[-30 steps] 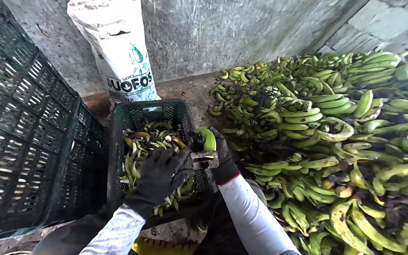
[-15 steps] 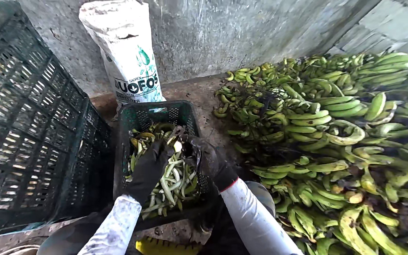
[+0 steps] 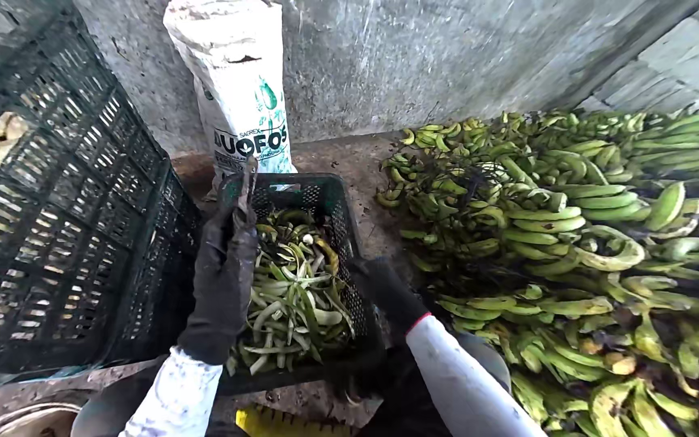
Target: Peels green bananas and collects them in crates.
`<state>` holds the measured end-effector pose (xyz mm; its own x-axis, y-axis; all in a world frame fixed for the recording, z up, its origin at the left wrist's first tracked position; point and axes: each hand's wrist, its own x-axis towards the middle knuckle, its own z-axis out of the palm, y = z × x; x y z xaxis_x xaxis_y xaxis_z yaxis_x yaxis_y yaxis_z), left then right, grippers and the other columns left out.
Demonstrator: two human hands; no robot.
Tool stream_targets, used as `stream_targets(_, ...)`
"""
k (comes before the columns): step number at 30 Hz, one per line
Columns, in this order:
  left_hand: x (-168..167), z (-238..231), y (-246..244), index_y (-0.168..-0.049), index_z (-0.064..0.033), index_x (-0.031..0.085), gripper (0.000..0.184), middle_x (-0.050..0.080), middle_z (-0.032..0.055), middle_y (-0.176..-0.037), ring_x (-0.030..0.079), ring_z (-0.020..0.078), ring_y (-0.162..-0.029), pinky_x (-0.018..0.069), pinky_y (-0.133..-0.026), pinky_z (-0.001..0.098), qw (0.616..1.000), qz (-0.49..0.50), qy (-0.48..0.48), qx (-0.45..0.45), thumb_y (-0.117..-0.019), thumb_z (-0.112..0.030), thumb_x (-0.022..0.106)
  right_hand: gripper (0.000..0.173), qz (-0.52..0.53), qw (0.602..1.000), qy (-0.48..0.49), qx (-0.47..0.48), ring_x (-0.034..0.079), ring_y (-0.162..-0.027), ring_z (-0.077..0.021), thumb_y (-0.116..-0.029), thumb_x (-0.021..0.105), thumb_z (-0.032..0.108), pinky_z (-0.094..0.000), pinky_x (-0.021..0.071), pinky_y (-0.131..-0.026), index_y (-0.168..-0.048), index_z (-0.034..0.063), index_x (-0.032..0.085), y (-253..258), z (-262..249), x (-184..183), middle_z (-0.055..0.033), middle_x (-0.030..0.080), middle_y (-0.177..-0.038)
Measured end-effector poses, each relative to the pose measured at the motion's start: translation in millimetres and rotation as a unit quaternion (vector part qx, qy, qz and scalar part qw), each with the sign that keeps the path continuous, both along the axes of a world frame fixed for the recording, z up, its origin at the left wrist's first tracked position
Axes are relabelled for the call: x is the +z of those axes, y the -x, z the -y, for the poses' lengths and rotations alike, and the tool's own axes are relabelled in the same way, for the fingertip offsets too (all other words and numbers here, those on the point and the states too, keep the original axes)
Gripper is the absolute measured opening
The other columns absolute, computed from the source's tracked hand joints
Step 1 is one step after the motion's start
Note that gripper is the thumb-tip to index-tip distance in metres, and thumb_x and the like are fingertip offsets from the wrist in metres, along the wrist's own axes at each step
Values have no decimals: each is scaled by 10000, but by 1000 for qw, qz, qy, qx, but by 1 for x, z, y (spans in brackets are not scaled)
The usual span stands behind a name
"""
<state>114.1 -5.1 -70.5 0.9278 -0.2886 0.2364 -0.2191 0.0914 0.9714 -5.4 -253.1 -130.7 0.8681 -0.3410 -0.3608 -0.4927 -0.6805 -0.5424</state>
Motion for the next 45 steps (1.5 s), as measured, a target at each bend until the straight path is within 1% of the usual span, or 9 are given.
stream_targets(7,8,-3,4,-1436,-157,496,421,638,-44,-1142,632,46,-917,561,-791,249,999,1,38,-30,-1053,-324,540,528,-211,958,94,168,527,-1280,-471,-910,724,300,-691,452,-983,-1355,51,590,13,-65,-70,-243,556,-1393)
stream_targets(11,4,-4,3,-1438,-161,498,427,641,-26,-1138,633,71,-924,564,-789,267,997,5,54,-55,-1051,-336,546,556,-174,967,46,180,455,-1377,-426,-925,731,291,-593,406,-1113,-1426,106,576,11,-58,-87,-237,456,-1507)
stream_targets(17,10,-11,5,-1474,-222,484,418,654,-30,-1112,635,69,-875,558,-728,244,996,-77,49,-21,-1072,-330,510,535,-41,977,-205,51,672,-1046,-214,-857,805,203,-419,553,-949,-1307,16,585,-2,-47,-44,-144,677,-1173)
stream_targets(21,7,-7,3,-1443,-173,501,397,668,-16,-1056,647,76,-848,567,-743,247,996,-69,44,-25,-1072,-313,508,481,107,887,-442,-84,663,-873,-118,-875,652,120,-296,579,-759,-1325,37,505,-1,-46,16,-57,663,-1049)
stream_targets(27,-17,-2,9,-1467,-151,527,600,674,35,-1244,658,119,-1077,563,-942,363,972,109,-174,-112,-1022,-553,498,248,313,639,-701,-56,684,-698,-132,-932,504,262,-304,587,-631,-1014,117,687,-14,-30,26,-58,715,-822)
stream_targets(30,-23,8,22,-1418,-139,608,675,703,136,-1245,672,286,-1139,534,-968,528,918,282,-264,-93,-999,-645,452,313,316,600,-730,-82,712,-722,-154,-1005,496,366,-323,607,-623,-977,124,692,-24,-25,28,-76,729,-847)
stream_targets(35,-33,15,36,-1388,-201,642,635,716,162,-1181,670,355,-1145,530,-973,556,859,398,-311,-85,-985,-662,473,359,310,543,-775,-97,716,-792,-158,-1019,497,392,-334,616,-729,-999,100,705,-26,-20,17,-85,727,-882)
stream_targets(41,-41,25,36,-1371,-201,661,628,726,175,-1132,675,403,-1105,539,-928,577,833,439,-332,-58,-983,-658,476,451,297,579,-748,-134,702,-725,-134,-1065,327,376,-302,609,-656,-973,104,675,-17,-24,15,-62,711,-821)
stream_targets(45,-38,26,35,-1406,-179,632,612,711,192,-1168,687,412,-1060,550,-886,578,847,355,-390,-67,-975,-591,497,305,354,699,-593,-185,670,-804,-56,-1089,289,150,-239,588,-733,-1143,62,577,-8,-41,23,-6,679,-890)
